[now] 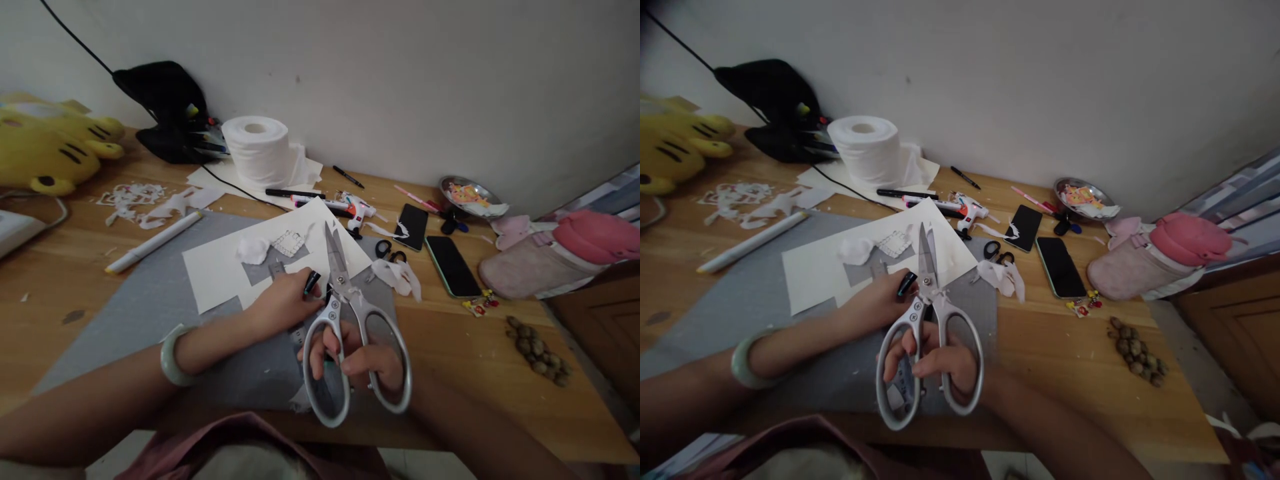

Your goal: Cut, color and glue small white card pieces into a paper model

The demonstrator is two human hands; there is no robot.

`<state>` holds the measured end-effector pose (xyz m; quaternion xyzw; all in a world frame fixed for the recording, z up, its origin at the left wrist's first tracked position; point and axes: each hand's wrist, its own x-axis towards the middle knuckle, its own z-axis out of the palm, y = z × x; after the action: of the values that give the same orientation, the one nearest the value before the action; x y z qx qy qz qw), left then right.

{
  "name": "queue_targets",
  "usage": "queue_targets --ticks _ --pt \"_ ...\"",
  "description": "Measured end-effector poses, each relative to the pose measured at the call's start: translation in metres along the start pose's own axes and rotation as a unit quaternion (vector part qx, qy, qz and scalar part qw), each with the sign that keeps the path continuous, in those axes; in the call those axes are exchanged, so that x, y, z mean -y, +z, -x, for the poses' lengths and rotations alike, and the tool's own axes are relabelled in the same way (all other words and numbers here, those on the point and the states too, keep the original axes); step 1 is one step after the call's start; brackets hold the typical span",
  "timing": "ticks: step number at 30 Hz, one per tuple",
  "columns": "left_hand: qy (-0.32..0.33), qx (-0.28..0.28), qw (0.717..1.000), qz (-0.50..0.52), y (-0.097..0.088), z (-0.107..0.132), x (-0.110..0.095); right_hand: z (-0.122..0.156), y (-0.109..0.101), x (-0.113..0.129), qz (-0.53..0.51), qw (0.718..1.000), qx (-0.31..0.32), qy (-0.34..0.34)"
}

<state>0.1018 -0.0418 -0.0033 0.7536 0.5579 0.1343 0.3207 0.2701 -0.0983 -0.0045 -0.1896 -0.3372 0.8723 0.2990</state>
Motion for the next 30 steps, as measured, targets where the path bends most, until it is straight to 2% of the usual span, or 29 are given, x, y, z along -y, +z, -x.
queue_targets --ticks 5,14,17,20,22,25,28,30 --pt "0.033 -0.011 0.999 -0.024 0.005 -0.001 0.001 0.003 -0.002 0.010 0.043 0.999 0.020 -0.012" --pt "0.046 -0.012 0.999 -0.001 0.005 -0.001 0.002 0.002 -0.032 0.028 0.124 0.990 -0.061 -0.041" --pt "0.039 -0.019 0.999 0.015 0.006 0.000 0.003 0.003 -0.036 0.033 0.117 0.991 -0.059 -0.032" --pt "0.009 -0.047 0.995 0.083 0.004 -0.001 0.006 0.007 -0.032 0.034 0.079 0.996 -0.036 -0.011" --pt "-0.017 -0.084 0.982 0.169 0.000 -0.004 0.009 0.009 -0.028 0.033 0.035 0.999 -0.003 0.017" --pt "-0.044 -0.136 0.937 0.318 -0.009 -0.011 0.018 0.009 -0.023 0.030 -0.023 0.997 0.036 0.068" --pt "-0.035 -0.160 0.890 0.425 -0.018 -0.020 0.028 0.008 -0.020 0.026 -0.051 0.992 0.058 0.100" --pt "-0.022 -0.166 0.874 0.457 -0.021 -0.024 0.035 0.008 -0.019 0.023 -0.060 0.988 0.073 0.120"
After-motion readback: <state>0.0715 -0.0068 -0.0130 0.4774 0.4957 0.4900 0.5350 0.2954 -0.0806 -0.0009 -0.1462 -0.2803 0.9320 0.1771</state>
